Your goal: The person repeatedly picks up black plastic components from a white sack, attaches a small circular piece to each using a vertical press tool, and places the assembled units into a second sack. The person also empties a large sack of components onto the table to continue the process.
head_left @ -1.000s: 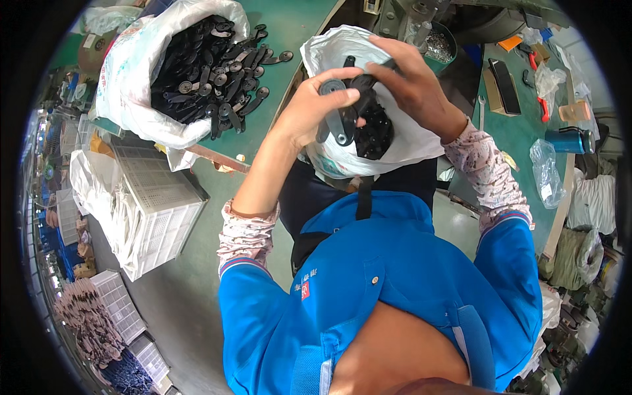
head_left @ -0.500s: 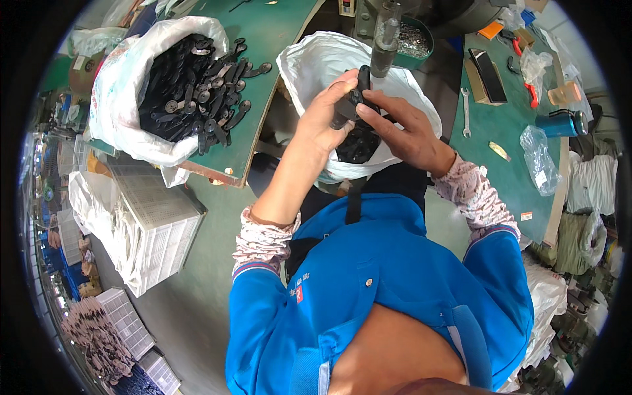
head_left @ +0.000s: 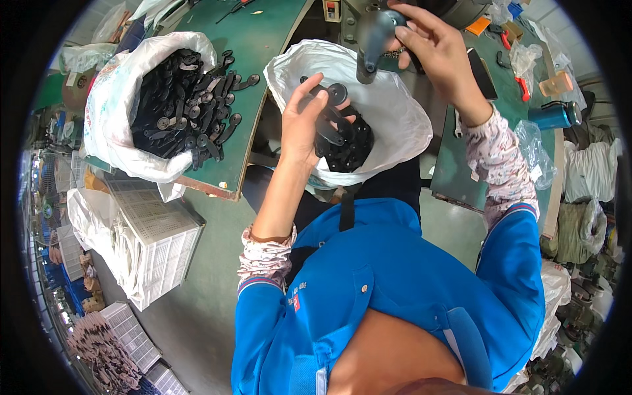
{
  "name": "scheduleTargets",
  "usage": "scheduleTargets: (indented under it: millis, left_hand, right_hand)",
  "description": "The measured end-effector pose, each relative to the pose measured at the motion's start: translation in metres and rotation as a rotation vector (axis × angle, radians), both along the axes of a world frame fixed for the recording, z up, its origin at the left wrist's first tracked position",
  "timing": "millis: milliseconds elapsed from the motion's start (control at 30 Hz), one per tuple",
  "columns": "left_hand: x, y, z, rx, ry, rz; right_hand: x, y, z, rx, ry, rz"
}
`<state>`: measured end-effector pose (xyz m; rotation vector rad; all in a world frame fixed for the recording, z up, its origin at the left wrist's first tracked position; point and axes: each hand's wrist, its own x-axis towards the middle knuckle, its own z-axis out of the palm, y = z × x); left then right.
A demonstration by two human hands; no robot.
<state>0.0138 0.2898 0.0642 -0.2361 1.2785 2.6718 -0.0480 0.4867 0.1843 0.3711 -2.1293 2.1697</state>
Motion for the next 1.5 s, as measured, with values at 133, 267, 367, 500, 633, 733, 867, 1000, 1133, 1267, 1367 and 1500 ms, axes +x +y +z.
scheduleTargets:
  millis: [133,267,367,500,633,733,867,1000,1133,1267,1367,1500]
  left_hand:
    - [0.001,0.008,0.007,-0.007,0.035,0.009]
    - [-0.002,0.012,0.008,-0.034,0.078,0.015]
    - [-0.001,0.014,0.009,-0.051,0.092,0.004]
    - [-0.003,0.014,0.002,-0.049,0.121,-0.008]
    - [-0.002,0.022,0.002,-0.214,0.165,-0.06]
    - [0.002,0.03,0.002,-0.123,0.144,-0.043]
    - [0.002,0.028,-0.003,-0.05,0.079,0.06]
    - [-0.004,0.025,-0.012,-0.025,0.07,0.32]
    - [-0.003,0.034,-0.008,0.002,0.129,0.407]
    - [0.0,0.045,0.002,-0.01,0.17,0.387]
    - [0.009,0.045,-0.006,-0.156,0.248,0.309]
    - [0.02,0.044,-0.009,-0.156,0.292,0.209]
  right_hand:
    - [-0.023,0.008,0.009,0.104,-0.155,0.087]
    - [-0.037,0.01,0.004,0.087,-0.305,0.143]
    - [-0.028,0.024,-0.048,0.151,-0.185,0.15]
    - [0.02,0.018,-0.07,0.046,-0.227,0.213]
    - [0.045,0.004,-0.101,0.203,-0.25,0.211]
    - [0.037,0.009,-0.113,0.099,-0.13,0.175]
    - [0.03,0.02,-0.108,-0.236,-0.064,0.06]
    - [0.043,0.026,-0.106,-0.272,-0.086,0.084]
    - [0.09,-0.004,-0.11,-0.049,-0.124,0.199]
    - [0.092,-0.012,-0.122,-0.029,-0.164,0.161]
    - [0.074,-0.003,-0.12,-0.002,-0.133,0.09]
    - [0.053,0.017,-0.106,-0.05,-0.187,0.118]
